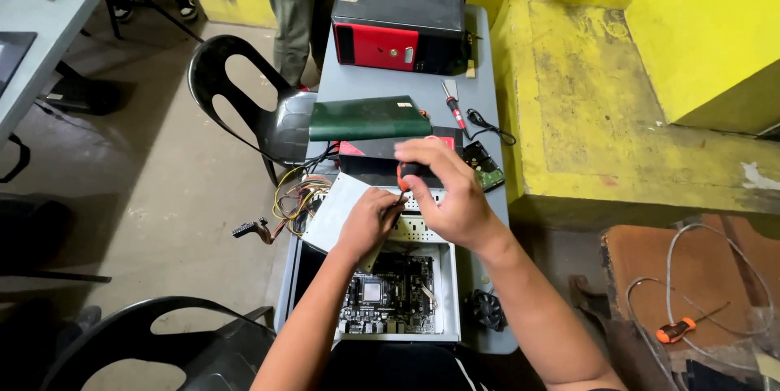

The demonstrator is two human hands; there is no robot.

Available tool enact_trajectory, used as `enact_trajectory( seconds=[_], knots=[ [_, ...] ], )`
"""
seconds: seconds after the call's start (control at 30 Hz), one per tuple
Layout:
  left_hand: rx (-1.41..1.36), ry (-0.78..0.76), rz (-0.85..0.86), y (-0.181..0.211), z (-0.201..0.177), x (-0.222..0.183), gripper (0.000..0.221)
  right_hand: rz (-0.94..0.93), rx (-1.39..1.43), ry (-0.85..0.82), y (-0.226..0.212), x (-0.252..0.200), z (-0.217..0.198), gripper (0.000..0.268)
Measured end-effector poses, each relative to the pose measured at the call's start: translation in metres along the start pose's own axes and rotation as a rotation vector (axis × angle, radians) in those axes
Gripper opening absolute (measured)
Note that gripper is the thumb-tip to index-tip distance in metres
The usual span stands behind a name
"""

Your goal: Reassembling a power supply unit into a computer case using a screwdriver.

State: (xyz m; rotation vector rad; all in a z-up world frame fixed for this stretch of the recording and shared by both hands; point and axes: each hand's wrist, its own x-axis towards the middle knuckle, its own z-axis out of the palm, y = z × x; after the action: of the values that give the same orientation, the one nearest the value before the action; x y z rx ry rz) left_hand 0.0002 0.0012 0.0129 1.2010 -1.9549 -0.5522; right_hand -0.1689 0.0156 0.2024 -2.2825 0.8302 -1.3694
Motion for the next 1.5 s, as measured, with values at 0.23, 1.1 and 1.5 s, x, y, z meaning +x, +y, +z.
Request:
enact_trajectory(
  seconds=[0.23, 1.1, 1.5],
  knots=[
    [0.019, -0.011, 0.003, 0.003, -0.001, 0.001, 0.004, 0.064, 0.241, 0.053, 0.015, -0.015, 0.002, 0.026],
    [0.097, -0.046, 0.051, 0.004, -0.004, -0.001, 0.014, 0.003, 0.242, 0.142, 0.023, -0.022, 0.012, 0.027],
    [0.089, -0.010, 0.100, 0.002, 0.000, -0.003, 0.015, -0.022, 0.199, 0.208, 0.020, -0.019, 0.019, 0.027]
  ],
)
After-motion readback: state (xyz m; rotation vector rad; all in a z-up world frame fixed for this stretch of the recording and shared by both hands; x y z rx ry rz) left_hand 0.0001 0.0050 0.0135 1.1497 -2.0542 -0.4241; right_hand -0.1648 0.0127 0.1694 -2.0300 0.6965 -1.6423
